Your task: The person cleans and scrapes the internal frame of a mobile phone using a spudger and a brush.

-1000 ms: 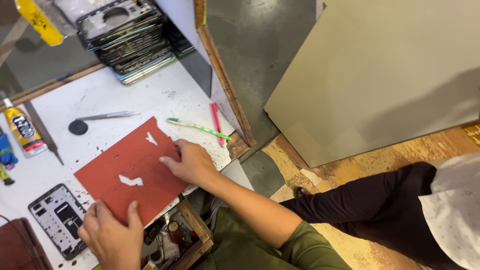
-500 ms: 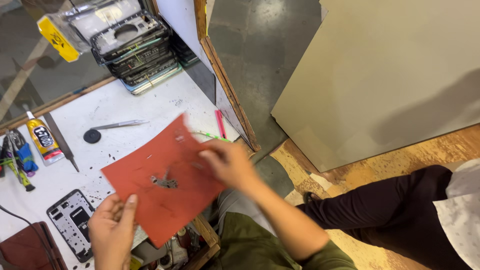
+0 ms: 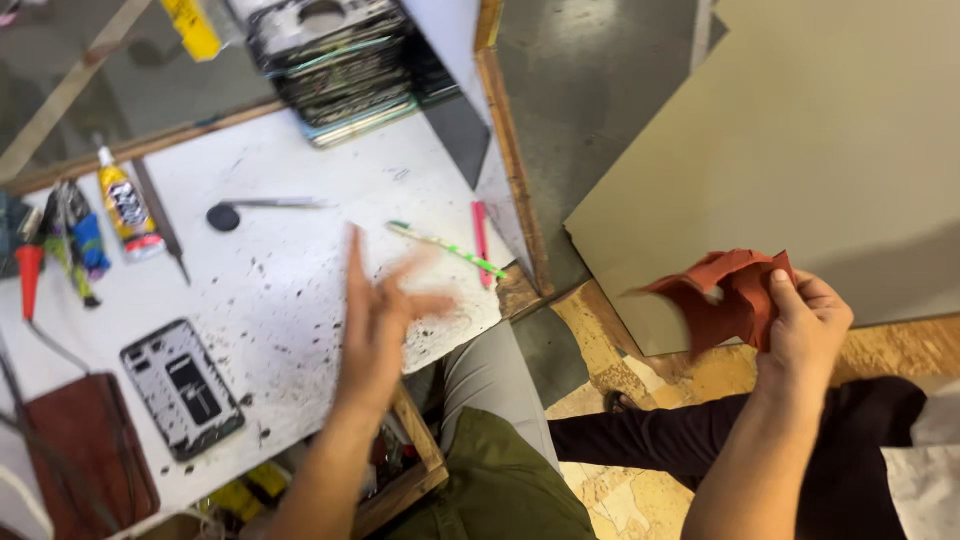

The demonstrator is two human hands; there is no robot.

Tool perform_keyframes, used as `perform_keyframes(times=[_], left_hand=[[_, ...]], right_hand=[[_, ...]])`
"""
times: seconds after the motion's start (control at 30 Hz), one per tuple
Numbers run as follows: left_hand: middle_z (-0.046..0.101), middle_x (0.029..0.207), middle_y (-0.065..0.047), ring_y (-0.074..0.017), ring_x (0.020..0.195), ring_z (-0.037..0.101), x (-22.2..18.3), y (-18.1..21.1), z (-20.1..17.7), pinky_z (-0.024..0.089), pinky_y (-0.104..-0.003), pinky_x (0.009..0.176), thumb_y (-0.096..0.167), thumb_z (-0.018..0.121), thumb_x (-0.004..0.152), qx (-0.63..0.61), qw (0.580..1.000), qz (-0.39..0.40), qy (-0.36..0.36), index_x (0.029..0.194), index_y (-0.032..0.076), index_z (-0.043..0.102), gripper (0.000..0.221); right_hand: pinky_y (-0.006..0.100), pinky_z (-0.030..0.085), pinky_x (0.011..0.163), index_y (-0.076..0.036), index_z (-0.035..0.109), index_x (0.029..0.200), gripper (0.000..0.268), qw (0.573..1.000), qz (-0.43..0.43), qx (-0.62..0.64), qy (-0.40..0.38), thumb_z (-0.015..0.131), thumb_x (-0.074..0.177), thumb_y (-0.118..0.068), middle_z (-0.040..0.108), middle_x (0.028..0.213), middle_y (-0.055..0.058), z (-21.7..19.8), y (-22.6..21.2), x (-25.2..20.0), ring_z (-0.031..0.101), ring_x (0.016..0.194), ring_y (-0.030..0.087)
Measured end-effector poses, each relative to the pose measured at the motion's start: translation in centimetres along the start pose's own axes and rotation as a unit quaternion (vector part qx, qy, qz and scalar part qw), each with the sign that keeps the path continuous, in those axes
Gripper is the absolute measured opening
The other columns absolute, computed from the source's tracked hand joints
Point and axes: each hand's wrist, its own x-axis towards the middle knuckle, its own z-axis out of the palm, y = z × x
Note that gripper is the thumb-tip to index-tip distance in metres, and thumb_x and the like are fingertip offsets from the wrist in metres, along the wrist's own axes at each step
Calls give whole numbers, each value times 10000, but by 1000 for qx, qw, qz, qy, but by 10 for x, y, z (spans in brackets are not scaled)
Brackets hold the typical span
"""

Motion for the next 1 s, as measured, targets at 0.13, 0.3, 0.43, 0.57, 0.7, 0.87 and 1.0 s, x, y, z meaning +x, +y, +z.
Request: perform_keyframes(times=[0.13,0.3,0.43,0.57,0.7,0.87,1.0], left_hand=[[399,1603,-233,-330,1383,531,-6,14,-34,494,-464,1099,324,389,1148,127,975,159,86,1647,54,82,645],[562,1344,-212,-279,976,705,-29,4,-27,586,-369,790,207,409,1081,121,989,57,61,1563,54,189,552],[571,1305,-219,-250,900,706,-46,-7,-41,603,-308,724,85,378,1063,139,982,73,102,1560,26,172,541],[672,1029,-175,-187,753,655,-74,-13,-79,526,-296,629,168,375,1107,223,956,36,188,1232,-29,521,275],[626,557,-53,-121,432,582,-114,-38,-120,446,-296,442,326,315,1129,269,938,-18,220,583,54,582,666],[426,382,-27,-153,326,366,-123,-73,-127,302,-364,399,378,405,1054,340,925,-80,149,476,91,482,651],[367,429,-55,-170,383,325,-113,-72,-95,251,-366,445,376,462,1053,369,919,-72,121,486,69,425,646]], right_hand=[[290,549,718,83,722,1044,147,940,-107,-292,139,706,1022,-62,728,924,128,4,80,32,686,797,177],[311,522,794,15,721,895,78,927,-115,-335,-126,702,869,-56,714,894,102,79,146,-8,664,863,208],[311,514,763,38,748,1012,167,949,188,-109,-230,737,932,-108,720,903,87,82,125,-27,633,816,181],[309,553,712,9,731,1080,173,930,121,-333,94,669,989,-124,733,920,113,52,95,-11,696,773,185],[341,529,636,69,709,973,173,905,-66,-345,238,671,1046,-83,721,864,143,4,91,11,671,707,203],[343,547,705,22,690,932,76,858,-173,-381,299,654,993,-6,702,891,94,15,117,23,675,773,218],[303,542,765,20,756,918,86,960,35,-188,-204,729,906,-61,752,883,94,86,144,-44,670,786,168]])
